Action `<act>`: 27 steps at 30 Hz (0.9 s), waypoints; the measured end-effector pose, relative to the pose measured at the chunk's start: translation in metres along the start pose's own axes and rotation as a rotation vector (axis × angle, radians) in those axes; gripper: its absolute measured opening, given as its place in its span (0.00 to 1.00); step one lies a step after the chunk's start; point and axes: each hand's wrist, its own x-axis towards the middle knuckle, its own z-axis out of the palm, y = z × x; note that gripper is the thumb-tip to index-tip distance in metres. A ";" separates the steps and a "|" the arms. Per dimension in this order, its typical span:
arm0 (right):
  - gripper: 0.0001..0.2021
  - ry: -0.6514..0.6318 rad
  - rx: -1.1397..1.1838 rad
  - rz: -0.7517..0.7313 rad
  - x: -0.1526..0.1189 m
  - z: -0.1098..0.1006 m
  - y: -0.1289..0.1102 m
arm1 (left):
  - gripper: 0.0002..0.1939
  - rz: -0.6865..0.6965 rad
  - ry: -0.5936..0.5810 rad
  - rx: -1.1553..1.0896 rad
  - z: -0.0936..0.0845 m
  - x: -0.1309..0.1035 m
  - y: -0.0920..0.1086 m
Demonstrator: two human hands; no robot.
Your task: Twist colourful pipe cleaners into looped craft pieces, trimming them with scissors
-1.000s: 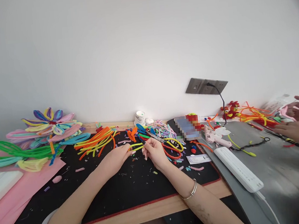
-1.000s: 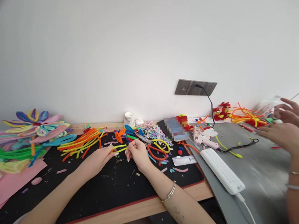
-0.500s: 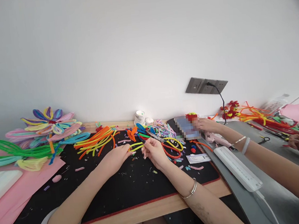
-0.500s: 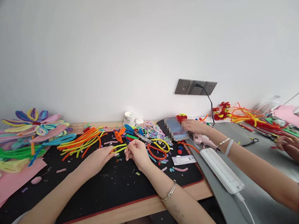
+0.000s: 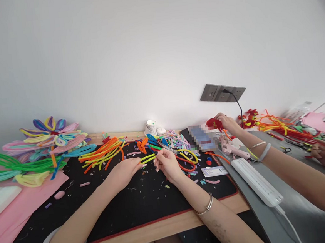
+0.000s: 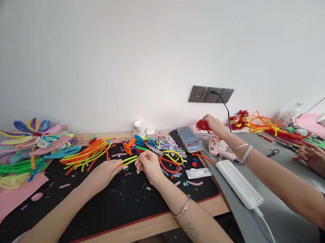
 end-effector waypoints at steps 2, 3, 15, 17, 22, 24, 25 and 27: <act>0.11 0.002 0.001 -0.002 0.000 0.000 0.000 | 0.17 -0.002 -0.006 0.011 0.000 -0.001 0.001; 0.11 0.002 0.001 -0.003 0.000 0.000 -0.001 | 0.17 0.001 -0.011 0.013 -0.001 -0.001 0.001; 0.10 -0.014 -0.031 -0.014 0.001 -0.001 -0.001 | 0.17 0.002 -0.054 0.021 -0.005 -0.003 0.005; 0.10 -0.020 -0.048 -0.009 0.001 0.000 -0.002 | 0.17 0.005 -0.061 0.030 -0.005 -0.003 0.004; 0.10 -0.049 -0.065 0.024 0.001 0.000 -0.003 | 0.17 0.005 -0.055 0.040 -0.003 -0.003 0.002; 0.10 -0.057 -0.060 0.038 0.000 0.000 -0.003 | 0.16 -0.007 -0.051 0.048 -0.001 -0.003 0.002; 0.10 -0.060 -0.060 0.043 0.000 0.000 -0.004 | 0.16 -0.013 -0.053 0.050 0.000 -0.003 0.001; 0.11 -0.066 -0.063 0.047 0.000 0.000 -0.004 | 0.15 -0.017 -0.065 0.055 0.002 -0.003 0.001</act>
